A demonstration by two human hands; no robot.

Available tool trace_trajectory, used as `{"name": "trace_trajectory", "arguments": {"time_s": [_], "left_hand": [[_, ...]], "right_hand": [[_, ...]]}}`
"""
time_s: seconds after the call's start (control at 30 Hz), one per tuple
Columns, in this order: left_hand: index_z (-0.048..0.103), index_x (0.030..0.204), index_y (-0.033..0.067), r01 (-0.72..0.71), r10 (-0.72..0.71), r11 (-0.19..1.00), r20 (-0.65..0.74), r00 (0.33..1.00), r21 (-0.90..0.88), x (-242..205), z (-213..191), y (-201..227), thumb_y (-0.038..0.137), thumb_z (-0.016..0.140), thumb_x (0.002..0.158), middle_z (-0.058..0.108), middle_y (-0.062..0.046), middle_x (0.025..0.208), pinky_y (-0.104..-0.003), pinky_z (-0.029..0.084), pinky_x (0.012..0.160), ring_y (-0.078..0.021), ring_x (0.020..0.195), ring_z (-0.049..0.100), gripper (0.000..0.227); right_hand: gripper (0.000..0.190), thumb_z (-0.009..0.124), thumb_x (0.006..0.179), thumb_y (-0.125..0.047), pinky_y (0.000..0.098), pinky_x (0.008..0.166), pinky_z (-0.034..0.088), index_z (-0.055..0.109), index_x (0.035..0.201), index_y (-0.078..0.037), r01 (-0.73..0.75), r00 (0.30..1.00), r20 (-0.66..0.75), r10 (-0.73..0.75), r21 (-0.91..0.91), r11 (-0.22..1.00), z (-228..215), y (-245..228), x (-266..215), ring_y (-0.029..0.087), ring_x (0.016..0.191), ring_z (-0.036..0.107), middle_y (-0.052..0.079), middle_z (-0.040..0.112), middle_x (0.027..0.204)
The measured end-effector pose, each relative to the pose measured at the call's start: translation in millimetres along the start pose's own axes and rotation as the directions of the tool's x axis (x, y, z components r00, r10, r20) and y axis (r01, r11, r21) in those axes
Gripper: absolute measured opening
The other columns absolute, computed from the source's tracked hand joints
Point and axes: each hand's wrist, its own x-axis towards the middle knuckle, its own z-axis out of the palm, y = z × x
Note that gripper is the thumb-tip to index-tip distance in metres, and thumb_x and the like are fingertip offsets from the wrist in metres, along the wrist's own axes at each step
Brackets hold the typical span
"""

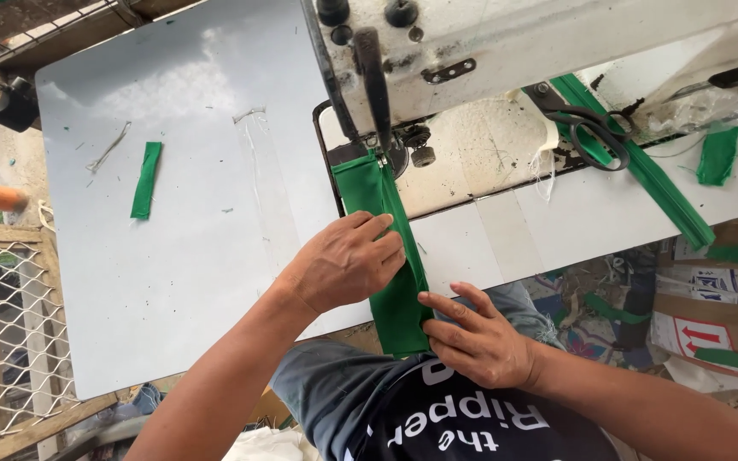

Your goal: Sewing green fabric straps for bags using an industrial sewing machine and trimming threads.

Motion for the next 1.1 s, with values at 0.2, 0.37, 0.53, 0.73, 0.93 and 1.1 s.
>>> {"name": "trace_trajectory", "arguments": {"time_s": [0.2, 0.37, 0.53, 0.73, 0.93, 1.1], "left_hand": [[0.071, 0.084, 0.0044, 0.087, -0.086, 0.983, 0.012, 0.996, -0.160, -6, 4, 0, 0.001, 0.075, 0.096, 0.060, -0.009, 0.086, -0.047, 0.055, 0.105, -0.0362, 0.119, 0.064, 0.013], [0.069, 0.086, 0.0019, 0.204, -0.228, 0.892, -0.010, 0.974, -0.403, -12, 13, -1, 0.018, 0.074, 0.098, 0.063, -0.008, 0.084, -0.049, 0.057, 0.094, -0.0371, 0.111, 0.067, 0.021], [0.065, 0.080, 0.0033, 0.302, -0.335, 0.849, 0.001, 0.942, -0.434, -16, 26, -8, 0.016, 0.078, 0.097, 0.056, -0.006, 0.096, -0.038, 0.058, 0.085, -0.0231, 0.082, 0.064, 0.025], [0.067, 0.076, 0.0049, 0.280, -0.251, 0.907, 0.129, 0.959, -0.313, -7, 18, -21, 0.027, 0.080, 0.094, 0.057, -0.013, 0.119, -0.050, 0.043, 0.116, -0.0338, 0.137, 0.052, 0.031], [0.066, 0.085, -0.0002, 0.273, -0.262, 0.936, 0.078, 0.962, -0.224, -16, 30, -17, 0.038, 0.074, 0.097, 0.061, -0.012, 0.098, -0.047, 0.050, 0.113, -0.0313, 0.121, 0.064, 0.040], [0.069, 0.094, -0.0064, 0.270, -0.277, 0.943, -0.009, 0.961, -0.196, -18, 27, -10, 0.032, 0.075, 0.099, 0.066, -0.021, 0.119, -0.055, 0.043, 0.119, -0.0408, 0.136, 0.052, 0.039]], "right_hand": [[0.015, 0.049, 0.103, 0.004, 0.0734, 0.114, 0.024, 0.051, 0.091, -0.005, -0.018, 1.000, 0.017, 0.018, 0.007, 1.000, 3, 0, -4, 0.050, 0.130, 0.056, 0.012, 0.058, 0.099], [0.016, 0.054, 0.101, 0.005, 0.0647, 0.112, 0.031, 0.054, 0.089, -0.006, -0.030, 0.999, 0.042, 0.031, -0.010, 0.999, -3, -1, 3, 0.046, 0.131, 0.058, 0.011, 0.059, 0.101], [0.019, 0.057, 0.099, 0.007, 0.0576, 0.109, 0.034, 0.053, 0.087, -0.007, -0.028, 0.999, 0.041, 0.030, -0.049, 0.998, -4, -2, 5, 0.044, 0.130, 0.060, 0.009, 0.058, 0.098], [0.019, 0.055, 0.101, 0.005, 0.0569, 0.109, 0.033, 0.054, 0.087, -0.008, -0.043, 0.996, 0.072, 0.047, -0.052, 0.998, -2, -3, 2, 0.042, 0.133, 0.057, 0.008, 0.059, 0.098], [0.018, 0.058, 0.100, 0.004, 0.0567, 0.109, 0.033, 0.055, 0.087, -0.009, -0.039, 0.996, 0.082, 0.044, -0.062, 0.997, -4, -3, -1, 0.042, 0.132, 0.058, 0.008, 0.061, 0.099], [0.015, 0.053, 0.103, -0.001, 0.0569, 0.113, 0.028, 0.056, 0.090, -0.008, -0.046, 0.986, 0.159, 0.053, -0.049, 0.998, -7, -1, -3, 0.040, 0.137, 0.054, 0.009, 0.061, 0.101]]}}
